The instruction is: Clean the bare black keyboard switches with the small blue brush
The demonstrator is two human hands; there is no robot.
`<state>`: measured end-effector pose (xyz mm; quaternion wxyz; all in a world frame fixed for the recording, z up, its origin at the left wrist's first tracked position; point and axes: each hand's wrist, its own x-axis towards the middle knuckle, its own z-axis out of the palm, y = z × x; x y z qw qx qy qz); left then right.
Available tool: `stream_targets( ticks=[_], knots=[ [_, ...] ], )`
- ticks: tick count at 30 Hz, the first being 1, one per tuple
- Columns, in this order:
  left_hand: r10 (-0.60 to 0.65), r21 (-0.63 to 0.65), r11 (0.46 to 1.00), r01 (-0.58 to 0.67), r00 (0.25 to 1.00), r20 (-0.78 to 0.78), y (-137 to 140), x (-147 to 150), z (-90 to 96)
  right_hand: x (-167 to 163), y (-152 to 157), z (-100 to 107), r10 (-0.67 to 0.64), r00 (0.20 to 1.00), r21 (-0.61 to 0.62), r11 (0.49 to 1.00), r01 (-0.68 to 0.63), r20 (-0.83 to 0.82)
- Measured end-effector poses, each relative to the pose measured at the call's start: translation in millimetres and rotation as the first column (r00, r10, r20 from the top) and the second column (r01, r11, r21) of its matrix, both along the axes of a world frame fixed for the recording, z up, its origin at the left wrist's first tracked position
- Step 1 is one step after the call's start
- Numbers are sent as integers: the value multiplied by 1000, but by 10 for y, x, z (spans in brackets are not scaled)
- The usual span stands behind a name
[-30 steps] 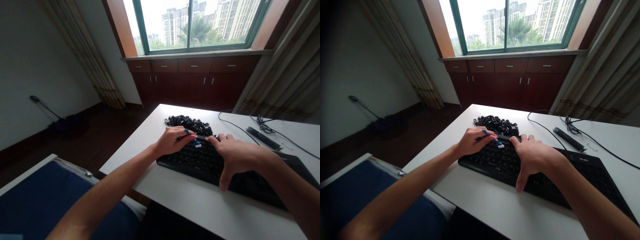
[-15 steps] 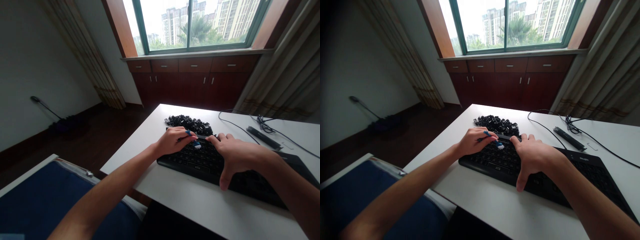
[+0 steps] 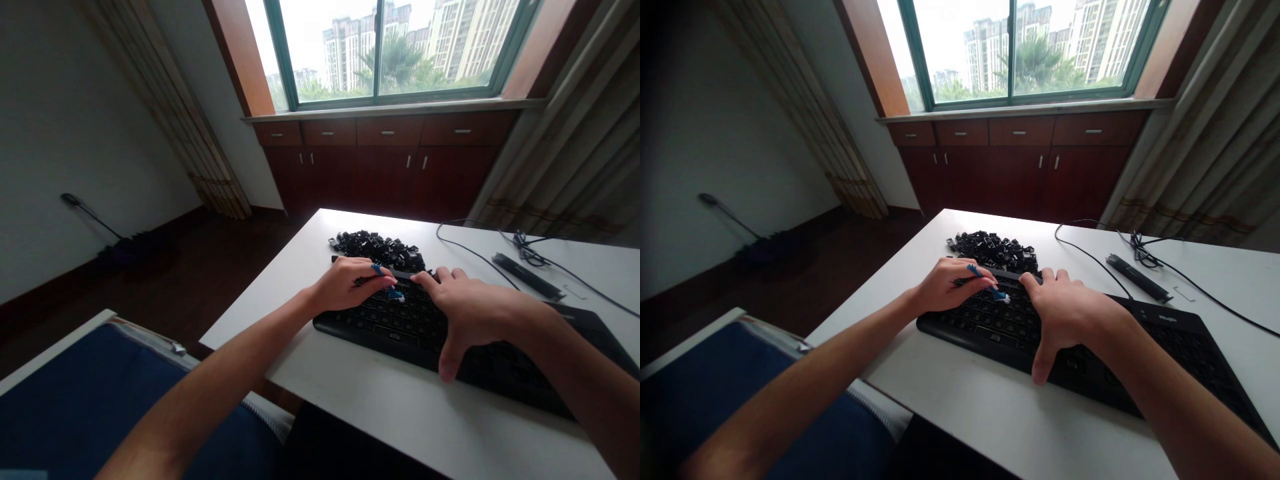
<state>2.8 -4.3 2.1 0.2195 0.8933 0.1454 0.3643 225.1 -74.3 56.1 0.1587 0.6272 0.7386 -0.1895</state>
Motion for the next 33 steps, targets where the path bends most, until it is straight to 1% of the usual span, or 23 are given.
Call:
stream_targets(
  ticks=[4, 11, 17, 21, 23, 27, 33],
  knots=[
    [-44, -24, 999, 43, 999, -28, 0, -18, -10, -5, 7, -3, 13, 1000, 9, 1000, -13, -2],
    [-21, -22, 1000, 21, 1000, -7, 9, -21, -28, 6, 5, -15, 17, 1000, 2, 1000, -17, 1],
    [9, 74, 997, -13, 998, 59, 18, -4, -19, 11, 9, -17, 16, 1000, 12, 1000, -16, 2],
    [77, 116, 990, -85, 995, 66, 28, -11, -20, 5, 1, -5, 20, 1000, 10, 1000, -20, 8],
    [78, 106, 991, -85, 995, 66, 28, -9, -21, 4, -1, -4, 12, 1000, 8, 1000, -12, 5],
    [11, 41, 999, -13, 999, 40, 14, 0, -18, 8, 4, -17, 8, 1000, 9, 1000, -8, -7],
    [-50, -50, 998, 49, 998, -29, -14, -5, 4, 2, 9, -20, 13, 1000, 9, 1000, -13, 0]
  ],
)
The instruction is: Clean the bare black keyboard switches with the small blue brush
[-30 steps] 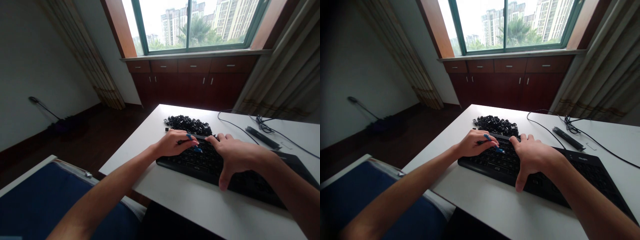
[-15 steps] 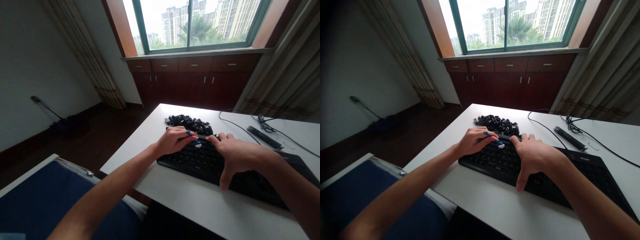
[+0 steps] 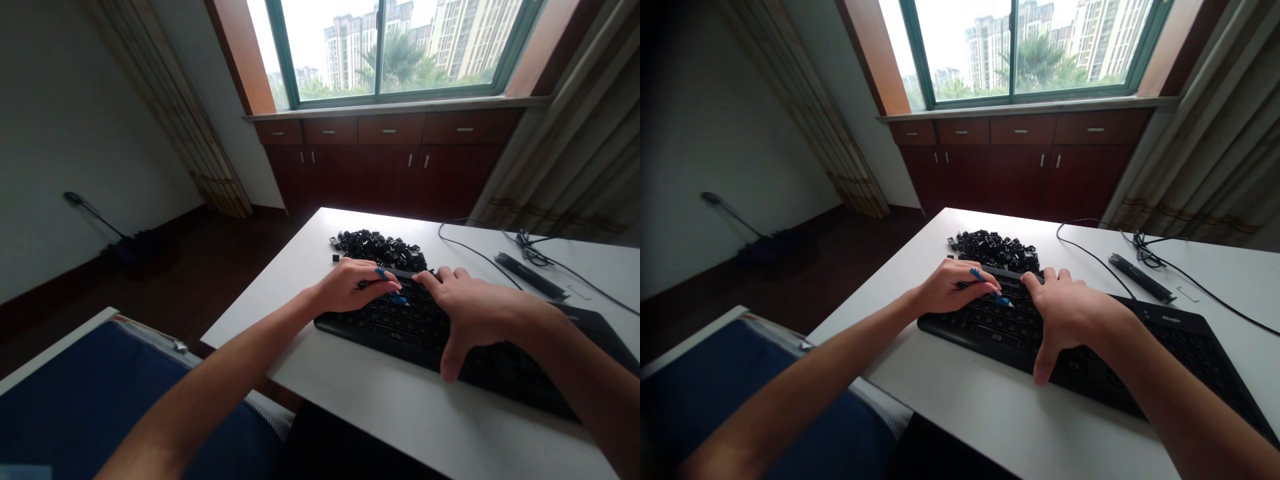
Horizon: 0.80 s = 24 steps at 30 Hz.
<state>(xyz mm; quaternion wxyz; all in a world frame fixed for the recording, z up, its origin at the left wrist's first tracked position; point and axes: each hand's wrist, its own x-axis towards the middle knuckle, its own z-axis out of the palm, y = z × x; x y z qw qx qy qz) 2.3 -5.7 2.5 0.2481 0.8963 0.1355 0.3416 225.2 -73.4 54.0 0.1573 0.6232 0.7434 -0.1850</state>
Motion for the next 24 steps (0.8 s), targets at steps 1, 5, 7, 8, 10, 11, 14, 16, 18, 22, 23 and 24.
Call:
stream_targets(
  ticks=[1, 5, 7, 8, 10, 11, 14, 16, 18, 22, 23, 24],
  knots=[
    [-10, -7, 1000, 10, 1000, -1, -3, -2, 4, -1, -1, 3, -2, 1000, -4, 1000, 2, -2],
    [-21, -7, 1000, 22, 1000, 19, -6, -5, 9, 6, -6, 4, 9, 1000, -5, 1000, -9, -7],
    [-24, -5, 1000, 24, 999, 27, 0, -3, 1, 12, -4, -1, 10, 1000, -2, 1000, -10, 1],
    [-19, -5, 1000, 19, 999, 27, 5, -1, -5, 15, -3, -3, 8, 1000, -1, 1000, -8, 4],
    [6, 4, 1000, -6, 1000, 26, 18, 2, -20, 18, 0, -4, 5, 1000, -3, 1000, -5, 6],
    [24, 15, 1000, -24, 999, 28, 25, 4, -27, 18, 1, -3, 3, 1000, -5, 1000, -3, 7],
    [55, 64, 996, -59, 997, 52, 38, 6, -38, 10, 2, 5, 5, 1000, -5, 1000, -5, 10],
    [60, 96, 993, -67, 995, 77, 40, 5, -35, 2, 1, 10, 4, 1000, -1, 1000, -4, 9],
    [79, 120, 989, -90, 992, 98, 40, 3, -29, -5, -1, 11, 2, 1000, 1, 1000, -2, 11],
    [119, 135, 982, -132, 988, 100, 43, 0, -23, -9, -2, 7, 1, 1000, 1, 1000, -1, 10],
    [111, 128, 984, -123, 989, 94, 44, 1, -24, -8, -2, 5, 0, 1000, 2, 1000, 0, 7],
    [97, 117, 987, -107, 992, 85, 45, 3, -26, -6, -1, 5, -3, 1000, 1, 1000, 3, 4]
  ],
)
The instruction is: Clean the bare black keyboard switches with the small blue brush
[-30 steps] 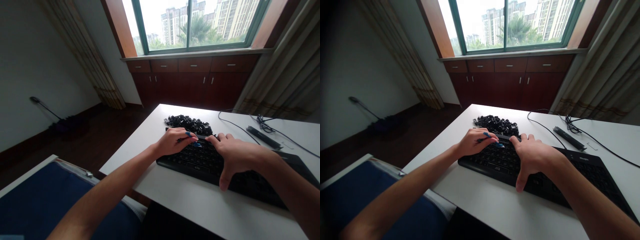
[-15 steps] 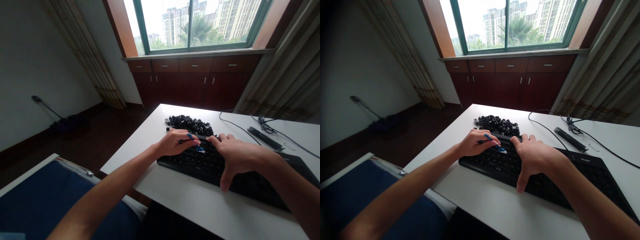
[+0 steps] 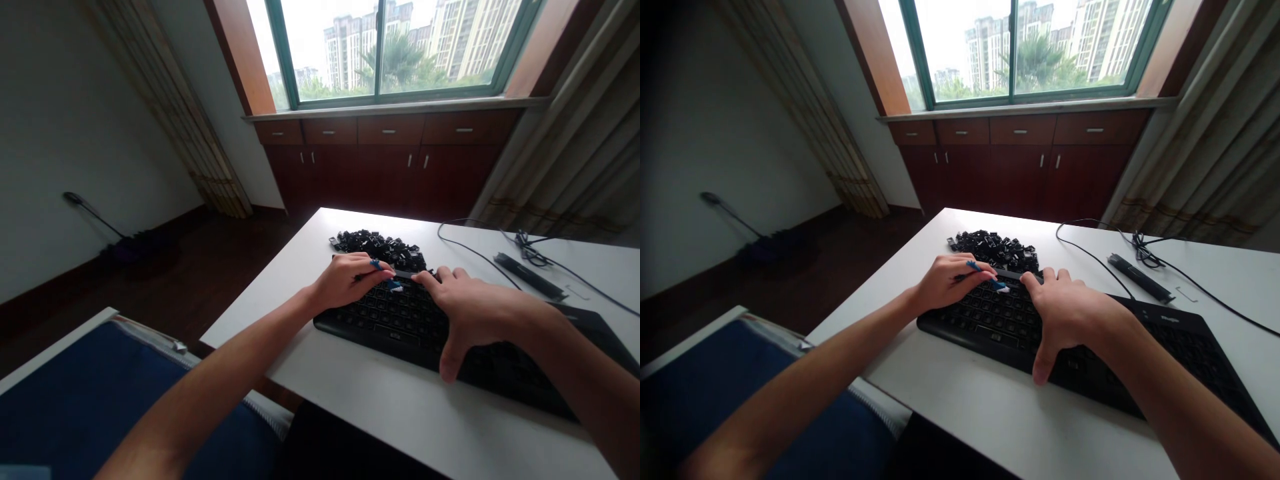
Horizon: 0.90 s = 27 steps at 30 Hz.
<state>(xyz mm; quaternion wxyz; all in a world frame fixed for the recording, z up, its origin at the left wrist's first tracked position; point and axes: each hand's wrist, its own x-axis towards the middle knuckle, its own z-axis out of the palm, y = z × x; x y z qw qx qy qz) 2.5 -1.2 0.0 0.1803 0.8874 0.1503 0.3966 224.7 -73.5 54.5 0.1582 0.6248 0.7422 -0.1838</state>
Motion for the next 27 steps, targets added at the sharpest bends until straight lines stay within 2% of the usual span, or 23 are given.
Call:
stream_targets(
  ticks=[11, 22, 27],
  knots=[
    [-156, -116, 982, 149, 986, -56, -42, 1, 21, 20, -9, -2, -2, 1000, -9, 1000, 2, 8],
    [-31, 31, 999, 29, 999, 34, 2, 10, -31, 19, 7, -12, 9, 1000, 2, 1000, -9, -3],
    [-18, 22, 1000, 17, 999, 26, -2, 9, -26, 9, -1, 6, -2, 1000, -4, 1000, 2, 3]
  ],
)
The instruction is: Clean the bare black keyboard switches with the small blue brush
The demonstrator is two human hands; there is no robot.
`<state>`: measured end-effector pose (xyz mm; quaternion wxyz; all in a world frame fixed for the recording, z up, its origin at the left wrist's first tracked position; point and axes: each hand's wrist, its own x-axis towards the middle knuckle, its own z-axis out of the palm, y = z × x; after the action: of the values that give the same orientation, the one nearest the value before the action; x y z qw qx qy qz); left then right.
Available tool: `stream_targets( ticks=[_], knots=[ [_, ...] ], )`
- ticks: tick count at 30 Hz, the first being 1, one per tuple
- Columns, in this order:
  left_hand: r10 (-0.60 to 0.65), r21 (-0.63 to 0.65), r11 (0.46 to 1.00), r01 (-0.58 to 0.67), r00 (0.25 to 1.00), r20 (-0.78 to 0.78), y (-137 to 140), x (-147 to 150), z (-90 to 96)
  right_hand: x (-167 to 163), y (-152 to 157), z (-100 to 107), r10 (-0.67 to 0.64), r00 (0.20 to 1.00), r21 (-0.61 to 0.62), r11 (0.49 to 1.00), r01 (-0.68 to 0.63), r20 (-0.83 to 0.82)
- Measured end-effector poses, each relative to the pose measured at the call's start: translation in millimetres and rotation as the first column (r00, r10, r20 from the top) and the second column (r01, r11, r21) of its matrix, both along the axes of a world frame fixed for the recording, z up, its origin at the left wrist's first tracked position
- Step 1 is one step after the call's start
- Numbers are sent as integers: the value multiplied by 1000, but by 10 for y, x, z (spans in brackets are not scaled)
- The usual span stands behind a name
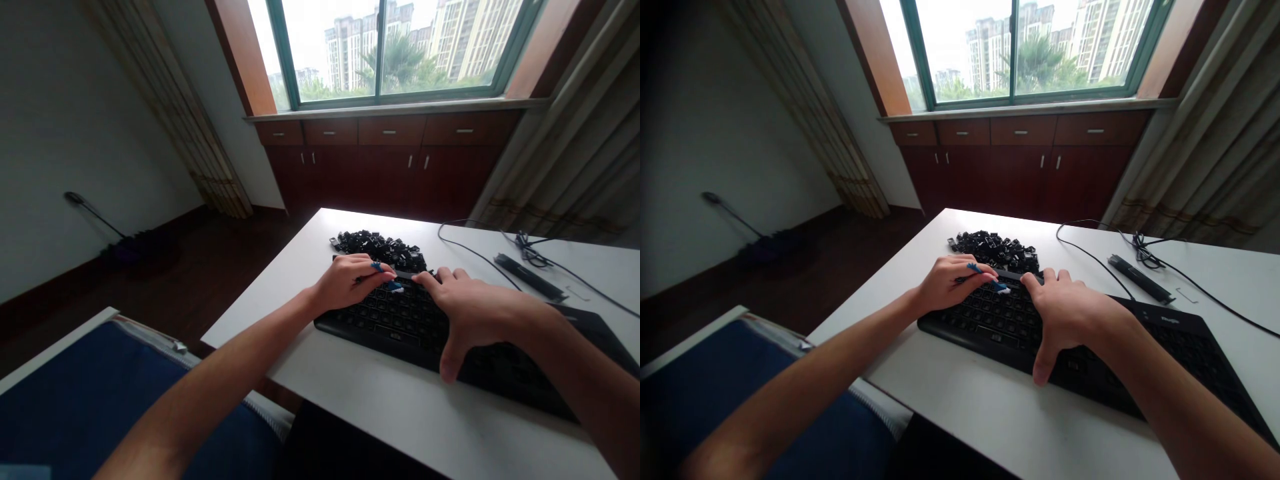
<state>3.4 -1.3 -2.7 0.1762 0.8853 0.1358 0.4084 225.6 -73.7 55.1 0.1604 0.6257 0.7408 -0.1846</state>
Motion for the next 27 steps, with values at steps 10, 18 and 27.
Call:
stream_targets(
  ticks=[10, 18, 27],
  knots=[
    [-111, -77, 991, 105, 991, -80, -42, 1, 35, -1, 10, -12, 0, 1000, -5, 1000, 0, -1],
    [-11, 0, 1000, 11, 1000, 12, -1, -3, 16, 13, -4, 0, 0, 1000, 3, 1000, 0, -16],
    [-128, -79, 990, 121, 988, -91, -44, -6, 57, 7, -5, -3, 7, 1000, -5, 1000, -7, -13]
  ],
)
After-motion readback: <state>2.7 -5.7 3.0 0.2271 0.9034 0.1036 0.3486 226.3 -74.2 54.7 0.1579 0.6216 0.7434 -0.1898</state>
